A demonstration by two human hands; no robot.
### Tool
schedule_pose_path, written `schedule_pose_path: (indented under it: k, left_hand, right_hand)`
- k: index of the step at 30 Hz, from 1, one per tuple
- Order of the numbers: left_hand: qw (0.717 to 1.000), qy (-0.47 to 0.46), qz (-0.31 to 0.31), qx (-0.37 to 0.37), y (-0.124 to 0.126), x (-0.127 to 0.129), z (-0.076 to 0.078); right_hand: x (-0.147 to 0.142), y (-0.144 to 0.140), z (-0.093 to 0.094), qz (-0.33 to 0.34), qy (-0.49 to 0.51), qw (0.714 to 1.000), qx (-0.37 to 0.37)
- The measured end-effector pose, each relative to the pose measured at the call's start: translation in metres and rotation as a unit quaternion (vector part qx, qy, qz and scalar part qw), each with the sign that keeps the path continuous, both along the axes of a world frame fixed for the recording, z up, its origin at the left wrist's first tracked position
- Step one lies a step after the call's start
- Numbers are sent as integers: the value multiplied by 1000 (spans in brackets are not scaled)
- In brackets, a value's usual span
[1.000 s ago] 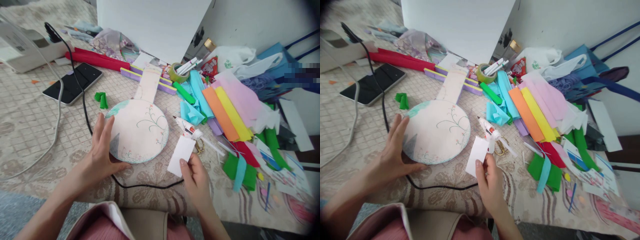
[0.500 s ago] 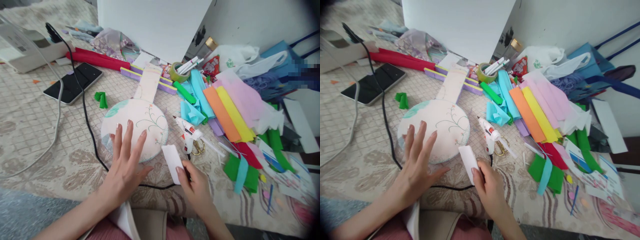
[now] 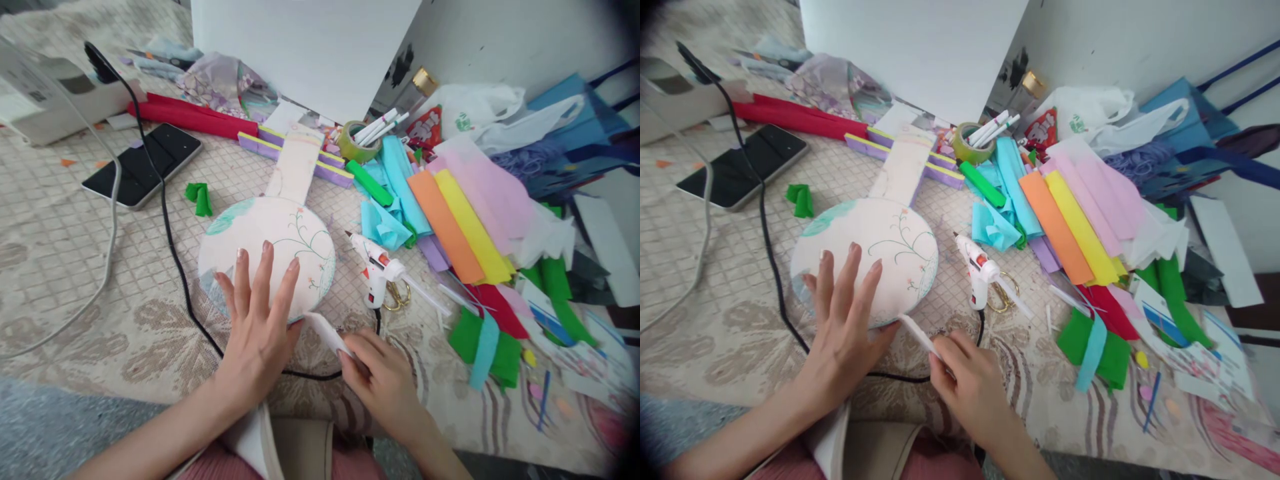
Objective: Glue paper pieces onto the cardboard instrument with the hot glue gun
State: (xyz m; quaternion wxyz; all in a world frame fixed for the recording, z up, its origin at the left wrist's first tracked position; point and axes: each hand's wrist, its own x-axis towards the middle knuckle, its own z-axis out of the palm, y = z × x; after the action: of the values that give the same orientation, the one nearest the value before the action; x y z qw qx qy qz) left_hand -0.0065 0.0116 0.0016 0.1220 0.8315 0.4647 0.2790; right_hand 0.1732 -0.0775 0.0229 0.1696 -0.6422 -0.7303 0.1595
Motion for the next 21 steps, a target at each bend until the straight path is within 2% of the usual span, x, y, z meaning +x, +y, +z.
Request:
schedule_pose_path:
  k: [3,5,8,10,12,15,21]
  left_hand:
    - [1000,-2,1,-6,0,0,-1]
    - [1000,-5,4,-10,0,0,0]
    - [1000,-9,8,-19,0,1,0]
    - [1000,-11,7,-24,0,1,0]
    - [1000,-8,8,-23,0,1,0]
    - [1000,0,7,-15,0,0,-1]
    - [1000,-7,8,-10,0,0,-2]
  right_hand:
    - [-1,0,1,5,2,1000,6]
    - [-1,-1,0,-17,20,999,23]
    - [1,-3,-1,-107,61,991,50]
    - [1,-4,-2,-163,102,981,37]
    - [0,-4,-3,-191,147,970,13]
    - [-3,3,-1,-199,179,964,1]
    - [-11,32,11,-166,160,972,36]
